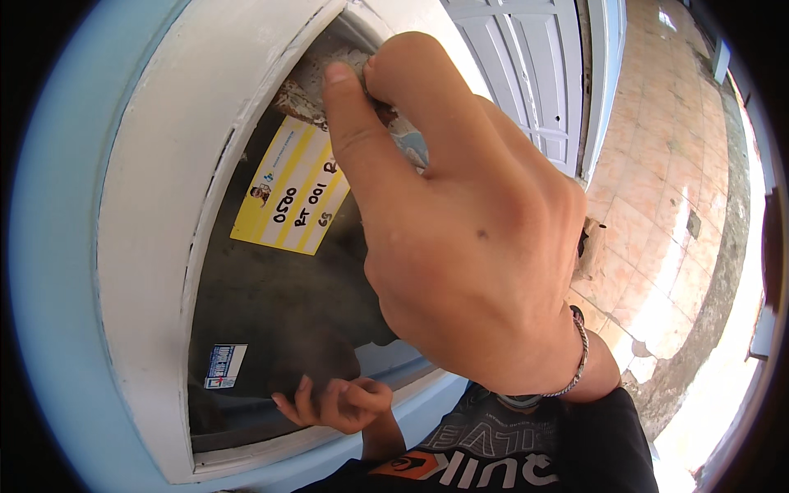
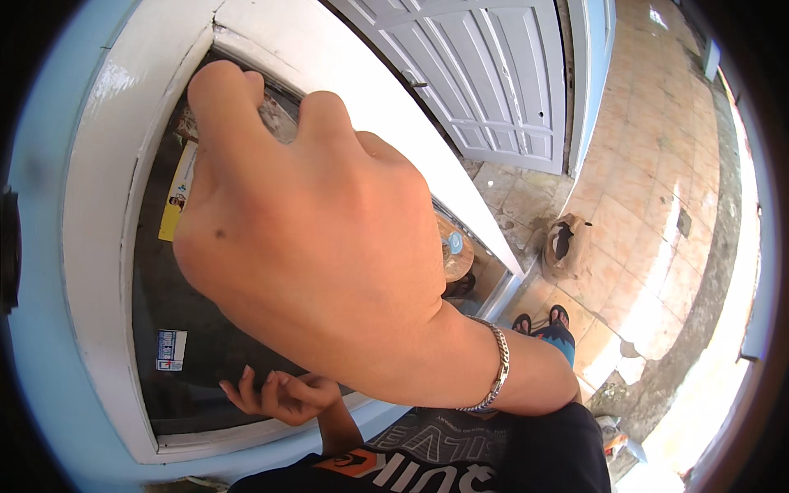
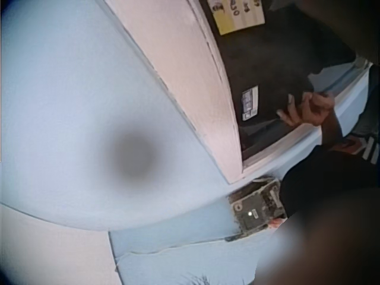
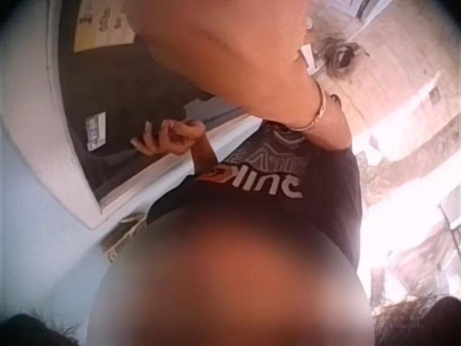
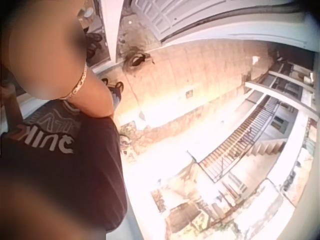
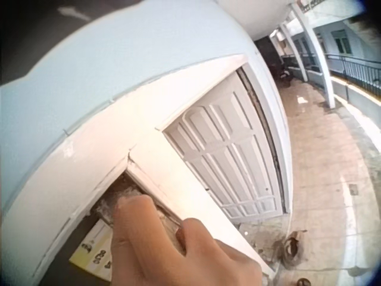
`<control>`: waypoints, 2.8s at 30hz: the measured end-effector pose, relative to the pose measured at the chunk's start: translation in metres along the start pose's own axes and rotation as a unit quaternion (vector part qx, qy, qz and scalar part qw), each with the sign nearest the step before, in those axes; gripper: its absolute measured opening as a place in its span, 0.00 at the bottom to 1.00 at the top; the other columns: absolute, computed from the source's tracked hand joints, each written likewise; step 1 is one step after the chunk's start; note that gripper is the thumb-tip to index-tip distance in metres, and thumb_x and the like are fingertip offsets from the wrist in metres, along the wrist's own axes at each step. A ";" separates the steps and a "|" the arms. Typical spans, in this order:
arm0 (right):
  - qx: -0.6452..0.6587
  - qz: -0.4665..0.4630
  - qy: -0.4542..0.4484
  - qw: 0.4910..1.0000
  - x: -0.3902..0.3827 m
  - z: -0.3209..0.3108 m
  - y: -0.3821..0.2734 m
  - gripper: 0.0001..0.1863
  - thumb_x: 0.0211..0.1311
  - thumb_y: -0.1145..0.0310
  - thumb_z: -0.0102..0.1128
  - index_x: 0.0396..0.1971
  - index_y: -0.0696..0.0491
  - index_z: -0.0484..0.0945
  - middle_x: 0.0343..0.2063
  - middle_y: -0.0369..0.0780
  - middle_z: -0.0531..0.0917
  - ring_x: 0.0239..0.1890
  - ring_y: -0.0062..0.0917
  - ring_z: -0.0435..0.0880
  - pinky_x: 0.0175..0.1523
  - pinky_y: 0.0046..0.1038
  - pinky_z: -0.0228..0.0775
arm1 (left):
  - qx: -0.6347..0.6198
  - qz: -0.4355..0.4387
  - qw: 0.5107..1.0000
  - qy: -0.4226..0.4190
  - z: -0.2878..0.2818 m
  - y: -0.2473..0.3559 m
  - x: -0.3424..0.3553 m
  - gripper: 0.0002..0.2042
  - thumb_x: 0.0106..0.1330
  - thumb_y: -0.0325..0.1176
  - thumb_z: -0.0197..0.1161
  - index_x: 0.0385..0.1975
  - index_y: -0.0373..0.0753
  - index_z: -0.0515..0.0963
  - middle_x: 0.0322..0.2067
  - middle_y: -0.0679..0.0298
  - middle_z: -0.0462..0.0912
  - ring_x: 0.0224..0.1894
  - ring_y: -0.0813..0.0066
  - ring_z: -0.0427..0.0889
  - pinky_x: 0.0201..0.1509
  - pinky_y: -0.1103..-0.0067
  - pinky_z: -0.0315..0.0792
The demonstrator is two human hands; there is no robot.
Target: The person applies white sealant along the top edge of a window frame using a caulking gun. They then smooth and shape the bead with a putty knife, working along the frame to create a clean finish.
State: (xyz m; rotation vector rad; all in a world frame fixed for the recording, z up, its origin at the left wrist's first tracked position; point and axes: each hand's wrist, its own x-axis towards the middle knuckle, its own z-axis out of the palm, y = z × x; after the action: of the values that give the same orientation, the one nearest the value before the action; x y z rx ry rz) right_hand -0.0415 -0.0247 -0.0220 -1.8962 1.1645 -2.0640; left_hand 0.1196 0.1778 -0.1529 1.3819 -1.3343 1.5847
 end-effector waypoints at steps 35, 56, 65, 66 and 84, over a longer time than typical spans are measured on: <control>0.054 -0.089 -0.072 0.992 -0.001 -0.006 0.023 0.16 0.59 0.78 0.67 0.48 0.57 0.84 0.41 0.39 0.77 0.24 0.28 0.76 0.25 0.30 0.73 | -0.019 0.014 1.000 -0.005 0.002 0.001 0.005 0.05 0.64 0.24 0.54 0.34 0.37 0.77 0.38 0.49 0.80 0.55 0.53 0.79 0.73 0.38 0.60; 0.432 0.385 -0.249 0.777 0.023 -0.062 0.007 0.24 0.71 0.67 0.66 0.59 0.69 0.80 0.24 0.37 0.82 0.22 0.15 0.79 0.25 0.20 0.71 | -0.431 0.007 0.902 -0.038 0.069 0.132 0.111 0.21 0.73 0.55 0.66 0.58 0.52 0.74 0.61 0.61 0.73 0.71 0.48 0.68 0.72 0.49 0.69; 0.442 0.161 -0.255 0.845 0.022 -0.053 0.038 0.22 0.66 0.74 0.64 0.60 0.60 0.83 0.48 0.40 0.84 0.48 0.23 0.83 0.45 0.21 0.82 | -0.501 -0.003 0.865 -0.007 0.088 0.116 0.172 0.18 0.81 0.48 0.55 0.54 0.39 0.65 0.52 0.46 0.81 0.56 0.42 0.83 0.62 0.51 0.80; 0.375 0.087 -0.236 0.892 0.019 -0.042 0.040 0.22 0.64 0.75 0.65 0.59 0.59 0.83 0.47 0.41 0.84 0.46 0.25 0.84 0.43 0.23 0.82 | -0.511 0.005 0.860 -0.012 0.090 0.117 0.176 0.18 0.81 0.49 0.55 0.53 0.39 0.64 0.49 0.46 0.82 0.53 0.43 0.84 0.62 0.51 0.80; 0.185 -0.113 -0.027 0.976 0.008 0.005 0.035 0.25 0.52 0.74 0.67 0.54 0.56 0.85 0.30 0.38 0.74 0.25 0.28 0.77 0.27 0.30 0.70 | -0.582 0.039 0.805 -0.107 0.096 0.113 0.215 0.22 0.82 0.46 0.40 0.23 0.41 0.64 0.16 0.60 0.72 0.19 0.66 0.66 0.27 0.65 0.65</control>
State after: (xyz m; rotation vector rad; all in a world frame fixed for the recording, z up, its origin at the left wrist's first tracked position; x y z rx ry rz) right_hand -0.0531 -0.0565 -0.0363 -1.9518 0.5207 -2.1365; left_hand -0.0067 0.0234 0.0156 0.6855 -1.9812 0.3563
